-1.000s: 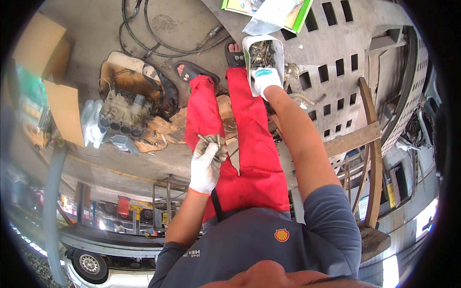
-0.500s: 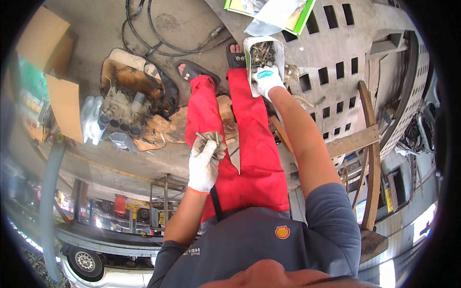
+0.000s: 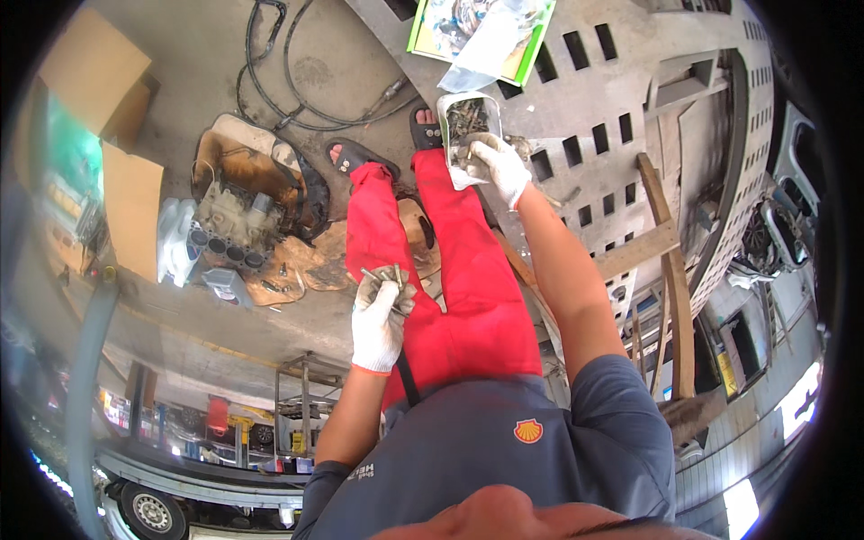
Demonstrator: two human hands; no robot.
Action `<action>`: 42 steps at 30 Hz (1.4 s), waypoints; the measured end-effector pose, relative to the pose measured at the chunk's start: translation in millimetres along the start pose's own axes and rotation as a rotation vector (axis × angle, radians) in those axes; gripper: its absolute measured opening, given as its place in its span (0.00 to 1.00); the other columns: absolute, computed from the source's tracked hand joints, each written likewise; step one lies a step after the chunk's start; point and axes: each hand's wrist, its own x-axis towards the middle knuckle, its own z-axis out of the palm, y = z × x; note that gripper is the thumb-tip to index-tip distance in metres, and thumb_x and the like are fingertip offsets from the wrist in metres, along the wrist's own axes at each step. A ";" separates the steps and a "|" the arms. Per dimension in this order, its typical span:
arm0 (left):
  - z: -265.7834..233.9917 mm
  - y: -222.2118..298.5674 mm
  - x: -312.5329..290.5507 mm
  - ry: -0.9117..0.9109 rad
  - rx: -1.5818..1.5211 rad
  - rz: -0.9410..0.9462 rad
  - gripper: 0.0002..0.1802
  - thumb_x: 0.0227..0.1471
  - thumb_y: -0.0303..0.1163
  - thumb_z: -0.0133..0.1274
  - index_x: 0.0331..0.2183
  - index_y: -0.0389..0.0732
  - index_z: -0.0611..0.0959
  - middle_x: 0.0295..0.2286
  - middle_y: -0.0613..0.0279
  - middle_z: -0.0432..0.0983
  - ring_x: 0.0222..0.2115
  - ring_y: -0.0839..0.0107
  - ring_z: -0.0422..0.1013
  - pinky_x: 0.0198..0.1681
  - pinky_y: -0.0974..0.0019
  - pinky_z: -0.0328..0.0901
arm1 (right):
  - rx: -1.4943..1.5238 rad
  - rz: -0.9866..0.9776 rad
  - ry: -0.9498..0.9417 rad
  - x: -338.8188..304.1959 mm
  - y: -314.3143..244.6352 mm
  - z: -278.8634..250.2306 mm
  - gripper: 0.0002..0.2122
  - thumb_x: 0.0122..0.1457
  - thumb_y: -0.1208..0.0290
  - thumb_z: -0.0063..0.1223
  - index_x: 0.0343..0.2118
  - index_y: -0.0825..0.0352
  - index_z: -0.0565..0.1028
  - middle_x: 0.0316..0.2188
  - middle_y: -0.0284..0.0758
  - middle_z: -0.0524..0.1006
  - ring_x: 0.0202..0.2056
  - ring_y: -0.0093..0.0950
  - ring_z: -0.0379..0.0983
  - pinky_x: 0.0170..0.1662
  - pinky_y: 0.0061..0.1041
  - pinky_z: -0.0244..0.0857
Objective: The person handles small metal parts, picks them from a tray, and places them into an engine block. They wipe parts with a cloth and position components on the engine assembly. The person moves around the workspace to access different parts and tools.
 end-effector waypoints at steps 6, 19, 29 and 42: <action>-0.1 30.4 -59.0 -0.107 -0.084 0.111 0.12 0.62 0.25 0.55 0.48 0.41 0.78 0.40 0.59 0.80 0.35 0.70 0.80 0.32 0.71 0.73 | 0.054 0.006 -0.371 -142.8 -64.4 109.4 0.26 0.64 0.62 0.61 0.59 0.71 0.68 0.43 0.38 0.79 0.41 0.28 0.78 0.44 0.26 0.74; -64.5 115.6 -227.3 -0.324 -0.329 0.325 0.13 0.63 0.25 0.54 0.49 0.40 0.78 0.39 0.63 0.79 0.32 0.72 0.77 0.32 0.70 0.72 | -0.397 -0.183 -0.502 -371.9 -83.7 355.4 0.18 0.62 0.72 0.63 0.52 0.73 0.74 0.41 0.36 0.80 0.42 0.24 0.76 0.49 0.26 0.70; -129.1 135.8 -307.1 -0.253 -0.419 0.622 0.14 0.64 0.27 0.54 0.51 0.39 0.79 0.42 0.65 0.80 0.36 0.76 0.77 0.32 0.73 0.71 | -0.738 -0.300 -0.710 -428.0 -65.9 469.6 0.19 0.64 0.73 0.61 0.56 0.72 0.73 0.44 0.35 0.79 0.44 0.22 0.74 0.50 0.25 0.70; -150.4 75.7 -351.4 -0.329 -0.799 0.713 0.16 0.66 0.30 0.48 0.52 0.35 0.79 0.45 0.56 0.82 0.46 0.64 0.80 0.33 0.71 0.70 | -0.609 0.353 -0.983 -423.5 -47.7 490.0 0.12 0.64 0.76 0.57 0.49 0.71 0.75 0.41 0.37 0.81 0.42 0.30 0.79 0.48 0.32 0.75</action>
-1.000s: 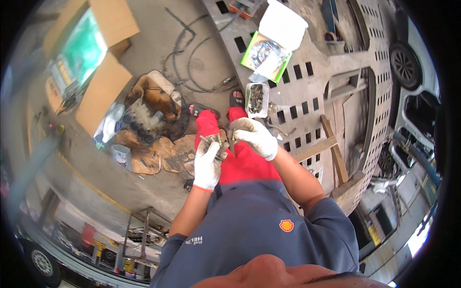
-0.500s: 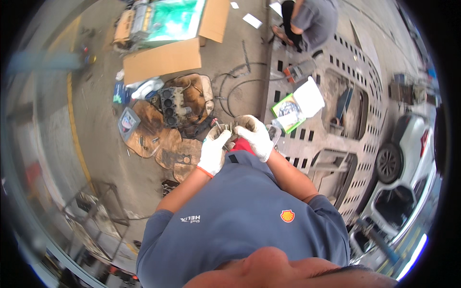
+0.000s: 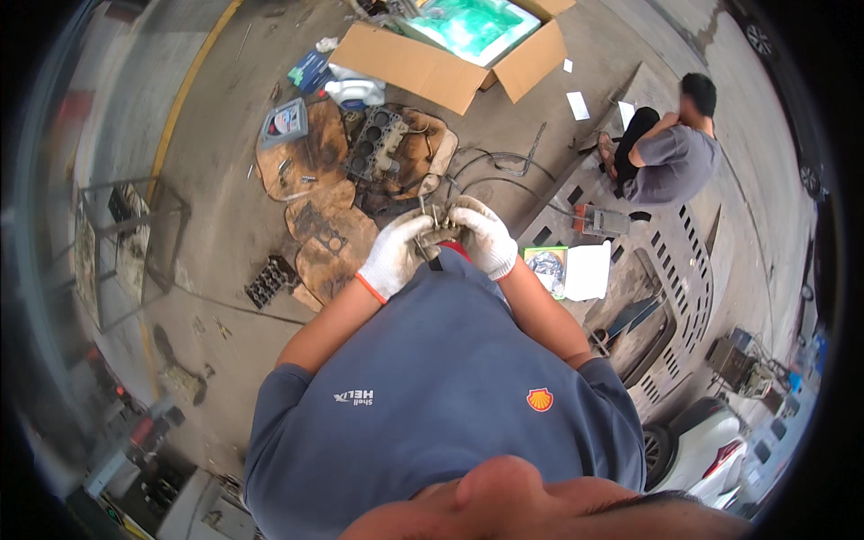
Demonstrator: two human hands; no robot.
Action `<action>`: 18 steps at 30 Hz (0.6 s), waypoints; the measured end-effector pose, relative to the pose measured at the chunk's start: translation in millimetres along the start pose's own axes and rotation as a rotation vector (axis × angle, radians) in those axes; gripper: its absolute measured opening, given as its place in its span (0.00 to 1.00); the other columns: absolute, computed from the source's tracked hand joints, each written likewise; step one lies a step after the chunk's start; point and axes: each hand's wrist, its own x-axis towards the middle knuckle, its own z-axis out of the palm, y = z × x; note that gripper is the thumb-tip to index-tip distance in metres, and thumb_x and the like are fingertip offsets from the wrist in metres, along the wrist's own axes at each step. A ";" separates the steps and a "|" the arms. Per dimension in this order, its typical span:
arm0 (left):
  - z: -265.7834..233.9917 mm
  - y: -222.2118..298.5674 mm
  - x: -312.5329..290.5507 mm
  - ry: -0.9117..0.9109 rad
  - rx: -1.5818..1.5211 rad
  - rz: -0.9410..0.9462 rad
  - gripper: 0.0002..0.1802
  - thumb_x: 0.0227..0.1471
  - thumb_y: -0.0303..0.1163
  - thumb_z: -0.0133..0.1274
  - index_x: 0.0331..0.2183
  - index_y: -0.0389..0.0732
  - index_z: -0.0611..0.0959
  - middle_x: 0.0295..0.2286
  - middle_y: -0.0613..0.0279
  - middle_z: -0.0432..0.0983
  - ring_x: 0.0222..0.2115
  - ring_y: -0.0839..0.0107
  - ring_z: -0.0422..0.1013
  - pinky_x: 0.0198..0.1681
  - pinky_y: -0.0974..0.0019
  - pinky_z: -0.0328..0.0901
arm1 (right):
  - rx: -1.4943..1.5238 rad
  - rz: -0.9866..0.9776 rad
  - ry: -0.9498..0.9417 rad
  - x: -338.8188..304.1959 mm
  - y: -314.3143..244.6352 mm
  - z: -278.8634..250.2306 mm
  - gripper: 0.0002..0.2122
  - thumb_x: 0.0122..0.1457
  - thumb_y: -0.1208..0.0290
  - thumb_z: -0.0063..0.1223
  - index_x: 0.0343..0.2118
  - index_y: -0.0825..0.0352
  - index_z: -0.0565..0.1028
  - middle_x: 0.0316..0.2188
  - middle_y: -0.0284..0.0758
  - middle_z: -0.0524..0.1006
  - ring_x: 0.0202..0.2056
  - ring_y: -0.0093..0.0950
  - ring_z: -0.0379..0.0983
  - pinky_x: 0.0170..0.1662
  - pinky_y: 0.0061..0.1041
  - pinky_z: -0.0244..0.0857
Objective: The person handles small metal parts, picks them from a tray, and places them into an engine block. They wipe parts with a cloth and position components on the engine assembly. The person moves around the workspace to access different parts and tools.
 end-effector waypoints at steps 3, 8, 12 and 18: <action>2.6 -10.8 -11.3 0.060 -0.123 0.057 0.16 0.66 0.30 0.46 0.52 0.34 0.79 0.47 0.54 0.82 0.47 0.62 0.80 0.33 0.72 0.70 | 0.041 -0.014 -0.013 -8.2 -0.8 2.3 0.13 0.66 0.73 0.53 0.51 0.70 0.73 0.44 0.37 0.80 0.45 0.30 0.78 0.50 0.31 0.73; 7.4 -22.6 -21.3 0.071 -0.195 0.070 0.17 0.66 0.30 0.46 0.52 0.34 0.79 0.48 0.51 0.81 0.49 0.58 0.79 0.34 0.71 0.70 | -0.001 -0.006 -0.079 -19.7 -8.5 -4.3 0.16 0.67 0.71 0.50 0.56 0.70 0.71 0.44 0.36 0.79 0.41 0.25 0.74 0.45 0.24 0.70; 11.6 -33.1 -25.2 0.108 -0.205 0.017 0.18 0.66 0.30 0.45 0.53 0.34 0.78 0.48 0.52 0.81 0.49 0.56 0.79 0.37 0.68 0.72 | -0.326 -0.062 -0.024 -30.8 -14.4 -6.1 0.17 0.68 0.68 0.51 0.56 0.71 0.72 0.45 0.36 0.78 0.41 0.22 0.73 0.45 0.23 0.69; 7.0 -37.4 -18.5 0.026 -0.031 -0.002 0.18 0.65 0.29 0.46 0.53 0.34 0.78 0.45 0.53 0.81 0.46 0.56 0.80 0.41 0.64 0.75 | -0.468 0.025 -0.089 -39.8 -27.7 19.6 0.18 0.66 0.69 0.58 0.55 0.72 0.73 0.47 0.36 0.79 0.42 0.21 0.74 0.44 0.24 0.71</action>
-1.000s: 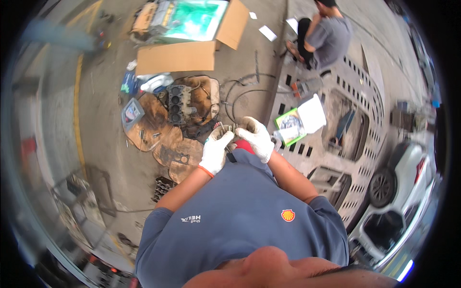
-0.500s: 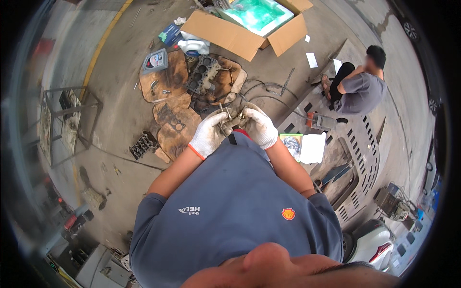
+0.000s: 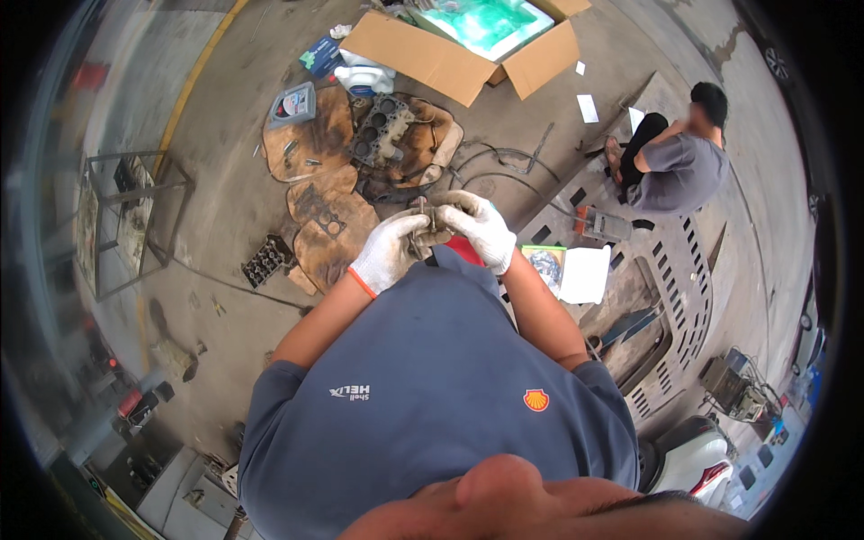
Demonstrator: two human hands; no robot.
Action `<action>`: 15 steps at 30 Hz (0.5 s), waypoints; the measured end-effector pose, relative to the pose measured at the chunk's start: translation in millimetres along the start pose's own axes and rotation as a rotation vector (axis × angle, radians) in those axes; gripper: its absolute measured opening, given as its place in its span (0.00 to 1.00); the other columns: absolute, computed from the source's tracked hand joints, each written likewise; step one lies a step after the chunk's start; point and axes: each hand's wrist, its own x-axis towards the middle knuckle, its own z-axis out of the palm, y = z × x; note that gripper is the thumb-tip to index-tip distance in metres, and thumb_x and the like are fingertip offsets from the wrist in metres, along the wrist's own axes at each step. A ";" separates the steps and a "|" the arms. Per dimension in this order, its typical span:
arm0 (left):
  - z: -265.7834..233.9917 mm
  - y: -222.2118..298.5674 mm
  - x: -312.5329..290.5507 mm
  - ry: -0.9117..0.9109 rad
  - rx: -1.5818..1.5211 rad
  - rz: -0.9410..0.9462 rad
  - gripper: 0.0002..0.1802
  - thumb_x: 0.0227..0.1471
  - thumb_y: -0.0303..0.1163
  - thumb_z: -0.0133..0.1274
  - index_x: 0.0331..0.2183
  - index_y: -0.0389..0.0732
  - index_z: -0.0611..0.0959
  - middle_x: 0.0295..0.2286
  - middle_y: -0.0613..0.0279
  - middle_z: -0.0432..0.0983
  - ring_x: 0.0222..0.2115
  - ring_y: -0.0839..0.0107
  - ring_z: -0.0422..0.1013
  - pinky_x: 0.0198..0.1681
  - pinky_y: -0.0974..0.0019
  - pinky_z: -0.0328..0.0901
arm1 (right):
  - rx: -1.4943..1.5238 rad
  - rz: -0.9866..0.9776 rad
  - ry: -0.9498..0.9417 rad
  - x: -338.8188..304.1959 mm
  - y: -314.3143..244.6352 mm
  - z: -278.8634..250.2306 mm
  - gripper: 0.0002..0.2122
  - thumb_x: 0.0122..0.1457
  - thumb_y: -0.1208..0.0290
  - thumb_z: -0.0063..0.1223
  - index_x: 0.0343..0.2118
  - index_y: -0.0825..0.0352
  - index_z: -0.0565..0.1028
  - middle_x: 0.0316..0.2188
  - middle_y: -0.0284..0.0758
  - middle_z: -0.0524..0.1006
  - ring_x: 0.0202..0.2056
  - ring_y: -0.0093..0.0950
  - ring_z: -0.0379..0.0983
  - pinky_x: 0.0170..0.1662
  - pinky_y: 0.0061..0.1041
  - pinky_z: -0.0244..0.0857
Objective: The person handles small metal parts, picks them from a tray, and places them into an engine block. They wipe parts with a cloth and position components on the engine assembly. The person moves around the workspace to access different parts and tools.
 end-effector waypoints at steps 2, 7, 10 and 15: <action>-2.0 1.2 2.6 -0.026 0.037 -0.032 0.18 0.65 0.29 0.46 0.53 0.34 0.79 0.45 0.53 0.81 0.46 0.57 0.80 0.41 0.64 0.75 | -0.129 0.005 0.008 4.4 2.8 -10.2 0.17 0.64 0.72 0.60 0.53 0.73 0.75 0.44 0.37 0.80 0.41 0.23 0.77 0.44 0.26 0.73; 9.1 15.1 0.6 -0.086 0.059 -0.092 0.19 0.65 0.29 0.47 0.54 0.32 0.78 0.44 0.51 0.82 0.43 0.58 0.81 0.39 0.68 0.75 | -0.016 0.014 -0.021 10.2 6.5 -24.4 0.14 0.64 0.72 0.60 0.49 0.72 0.76 0.39 0.36 0.81 0.38 0.24 0.78 0.44 0.26 0.73; 8.4 23.4 1.0 -0.113 0.005 -0.100 0.18 0.64 0.28 0.48 0.52 0.32 0.79 0.43 0.49 0.82 0.43 0.57 0.81 0.39 0.67 0.76 | 0.095 0.014 0.019 12.9 2.9 -18.7 0.13 0.63 0.73 0.60 0.48 0.72 0.77 0.39 0.35 0.81 0.37 0.24 0.78 0.44 0.26 0.73; 3.7 28.7 2.9 -0.105 -0.004 -0.090 0.14 0.63 0.27 0.49 0.49 0.34 0.81 0.43 0.46 0.83 0.43 0.55 0.82 0.39 0.63 0.77 | 0.027 -0.061 0.064 16.9 6.1 -3.9 0.13 0.64 0.70 0.61 0.48 0.71 0.77 0.39 0.35 0.81 0.38 0.24 0.78 0.43 0.25 0.73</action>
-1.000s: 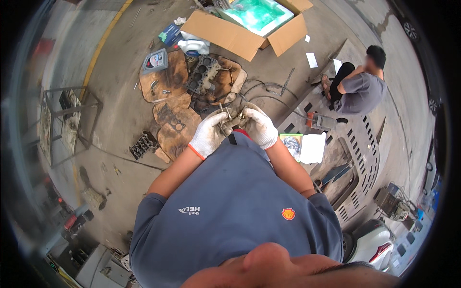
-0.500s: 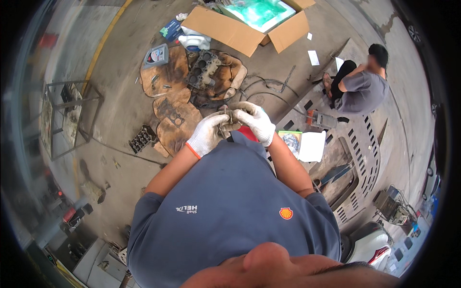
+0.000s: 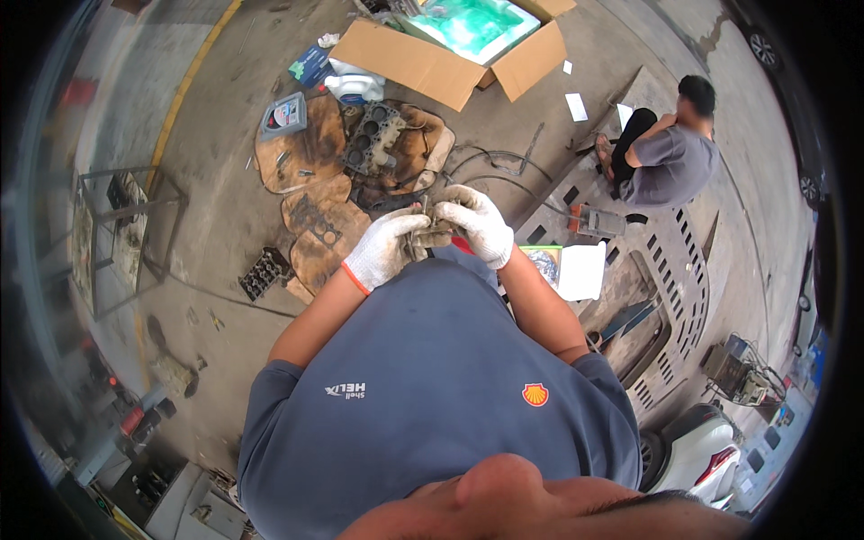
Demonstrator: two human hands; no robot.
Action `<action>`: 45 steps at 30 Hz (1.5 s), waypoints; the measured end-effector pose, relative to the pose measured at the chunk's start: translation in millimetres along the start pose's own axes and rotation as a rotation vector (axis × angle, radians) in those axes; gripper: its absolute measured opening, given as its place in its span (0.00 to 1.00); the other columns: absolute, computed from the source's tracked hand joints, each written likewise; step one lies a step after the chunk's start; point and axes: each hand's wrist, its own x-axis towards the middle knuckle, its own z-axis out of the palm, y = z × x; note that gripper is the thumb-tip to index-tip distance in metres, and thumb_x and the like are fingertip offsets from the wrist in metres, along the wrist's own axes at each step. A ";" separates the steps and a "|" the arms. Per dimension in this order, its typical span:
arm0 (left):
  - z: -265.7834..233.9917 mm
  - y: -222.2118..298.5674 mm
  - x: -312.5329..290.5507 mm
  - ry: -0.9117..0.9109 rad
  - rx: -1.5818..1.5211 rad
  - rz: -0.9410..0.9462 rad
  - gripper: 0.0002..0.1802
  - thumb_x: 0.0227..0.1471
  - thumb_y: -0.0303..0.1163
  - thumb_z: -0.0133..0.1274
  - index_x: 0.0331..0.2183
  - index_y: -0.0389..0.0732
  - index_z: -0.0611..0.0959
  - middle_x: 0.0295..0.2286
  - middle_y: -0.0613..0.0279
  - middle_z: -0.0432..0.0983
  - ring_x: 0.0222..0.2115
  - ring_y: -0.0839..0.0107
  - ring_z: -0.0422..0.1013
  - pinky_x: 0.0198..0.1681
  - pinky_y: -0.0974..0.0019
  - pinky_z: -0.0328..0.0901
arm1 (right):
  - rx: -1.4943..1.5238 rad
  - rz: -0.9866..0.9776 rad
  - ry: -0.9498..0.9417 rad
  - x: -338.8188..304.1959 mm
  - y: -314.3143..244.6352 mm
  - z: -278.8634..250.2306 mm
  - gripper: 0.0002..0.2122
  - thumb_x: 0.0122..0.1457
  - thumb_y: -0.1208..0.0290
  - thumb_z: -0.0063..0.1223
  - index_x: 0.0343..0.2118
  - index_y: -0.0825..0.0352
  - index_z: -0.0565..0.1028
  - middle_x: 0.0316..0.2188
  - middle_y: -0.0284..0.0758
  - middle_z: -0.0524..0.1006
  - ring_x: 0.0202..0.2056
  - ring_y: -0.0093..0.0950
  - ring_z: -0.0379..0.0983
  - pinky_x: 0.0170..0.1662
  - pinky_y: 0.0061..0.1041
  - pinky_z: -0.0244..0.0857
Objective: The person handles small metal parts, picks them from a tray, and places them into an engine block. They wipe parts with a cloth and position components on the engine assembly. The person moves around the workspace to access different parts and tools.
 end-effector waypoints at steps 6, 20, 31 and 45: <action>4.0 7.7 -1.2 0.012 0.036 -0.054 0.15 0.64 0.29 0.50 0.49 0.34 0.81 0.43 0.49 0.84 0.42 0.56 0.83 0.36 0.66 0.75 | -0.004 0.011 0.076 0.7 7.2 1.4 0.14 0.68 0.64 0.56 0.50 0.70 0.77 0.40 0.33 0.81 0.38 0.22 0.78 0.44 0.24 0.73; 11.9 4.1 2.3 -0.121 0.160 -0.261 0.29 0.70 0.47 0.39 0.59 0.36 0.74 0.49 0.46 0.80 0.47 0.52 0.79 0.42 0.59 0.76 | -0.001 -0.009 0.133 -32.6 12.5 -5.5 0.14 0.64 0.65 0.62 0.46 0.71 0.80 0.38 0.32 0.82 0.37 0.20 0.76 0.41 0.23 0.71; 27.0 -10.0 47.0 -0.169 0.244 -0.551 0.31 0.72 0.53 0.34 0.60 0.39 0.73 0.52 0.44 0.77 0.49 0.50 0.78 0.47 0.52 0.76 | 0.116 -0.129 0.372 -69.9 30.1 -24.1 0.12 0.64 0.66 0.62 0.43 0.70 0.81 0.34 0.28 0.81 0.35 0.16 0.73 0.38 0.20 0.67; -12.2 -134.0 131.3 -0.063 0.883 -1.024 0.16 0.65 0.34 0.52 0.51 0.38 0.78 0.36 0.63 0.79 0.31 0.75 0.76 0.29 0.74 0.66 | 0.678 -0.195 0.819 -128.7 207.9 -49.5 0.14 0.66 0.63 0.59 0.47 0.69 0.80 0.36 0.31 0.81 0.34 0.19 0.75 0.39 0.24 0.72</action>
